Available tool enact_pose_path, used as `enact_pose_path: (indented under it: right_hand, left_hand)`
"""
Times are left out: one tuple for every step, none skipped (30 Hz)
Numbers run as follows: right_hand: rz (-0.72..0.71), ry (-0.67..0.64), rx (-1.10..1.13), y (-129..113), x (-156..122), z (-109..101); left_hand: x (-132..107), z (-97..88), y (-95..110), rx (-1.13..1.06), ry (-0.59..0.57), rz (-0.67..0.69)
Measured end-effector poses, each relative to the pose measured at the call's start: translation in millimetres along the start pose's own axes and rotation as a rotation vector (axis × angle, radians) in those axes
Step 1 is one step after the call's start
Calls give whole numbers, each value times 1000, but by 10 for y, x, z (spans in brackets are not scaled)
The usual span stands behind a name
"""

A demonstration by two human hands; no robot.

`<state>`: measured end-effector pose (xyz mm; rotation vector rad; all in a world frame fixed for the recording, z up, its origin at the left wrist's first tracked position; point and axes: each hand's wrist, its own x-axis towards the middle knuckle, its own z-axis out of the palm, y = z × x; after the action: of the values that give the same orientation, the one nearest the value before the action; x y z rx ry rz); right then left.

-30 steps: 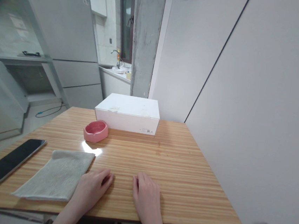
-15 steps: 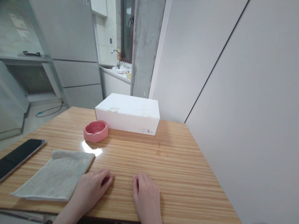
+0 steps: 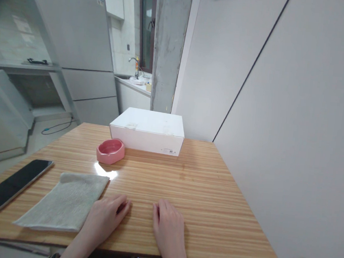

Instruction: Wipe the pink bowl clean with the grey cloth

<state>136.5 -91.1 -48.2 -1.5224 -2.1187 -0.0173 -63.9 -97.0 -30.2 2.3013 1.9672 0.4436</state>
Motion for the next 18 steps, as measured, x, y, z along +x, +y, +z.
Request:
enact_pose_path:
  right_hand:
    - [1, 2, -1, 0, 2, 1]
    - [3, 2, -2, 0, 4, 2]
    - [6, 0, -2, 1, 5, 3]
    - [8, -4, -2, 1, 5, 4]
    - [10, -7, -1, 1, 5, 5]
    - [11, -10, 0, 1, 5, 6]
    - [13, -12, 0, 1, 5, 6]
    - [15, -13, 1, 2, 4, 7]
    - [15, -15, 2, 2, 4, 7]
    - [15, -15, 3, 3, 3, 8]
    - [15, -14, 5, 3, 3, 9]
    - [14, -15, 6, 4, 2, 9]
    - [15, -15, 7, 4, 2, 9]
    - [16, -17, 9, 5, 2, 9]
    - [19, -19, 10, 5, 1, 8]
    - [21, -21, 11, 4, 1, 8]
    - [22, -23, 12, 4, 1, 7]
    - [22, -20, 9, 2, 1, 6]
  left_hand:
    - [-1, 3, -1, 2, 1, 1]
    - [-1, 7, -2, 4, 1, 2]
    - [-1, 11, -3, 6, 3, 2]
    - [0, 16, -4, 9, 5, 3]
    - [1, 20, -4, 13, 8, 4]
    - [3, 24, -5, 15, 10, 5]
    - [4, 27, -5, 15, 12, 6]
    - [6, 28, -5, 13, 13, 8]
    - [7, 29, -6, 11, 13, 8]
    - [8, 29, -7, 9, 11, 8]
    - [9, 29, -8, 9, 8, 7]
    - [9, 29, -9, 9, 7, 7]
    - [9, 29, -10, 10, 6, 7]
    - [8, 29, -10, 11, 7, 8]
    - [7, 30, -10, 11, 8, 9]
    - [6, 32, -10, 12, 10, 10]
    - [6, 34, -9, 14, 12, 9]
    - [5, 36, -10, 18, 14, 9]
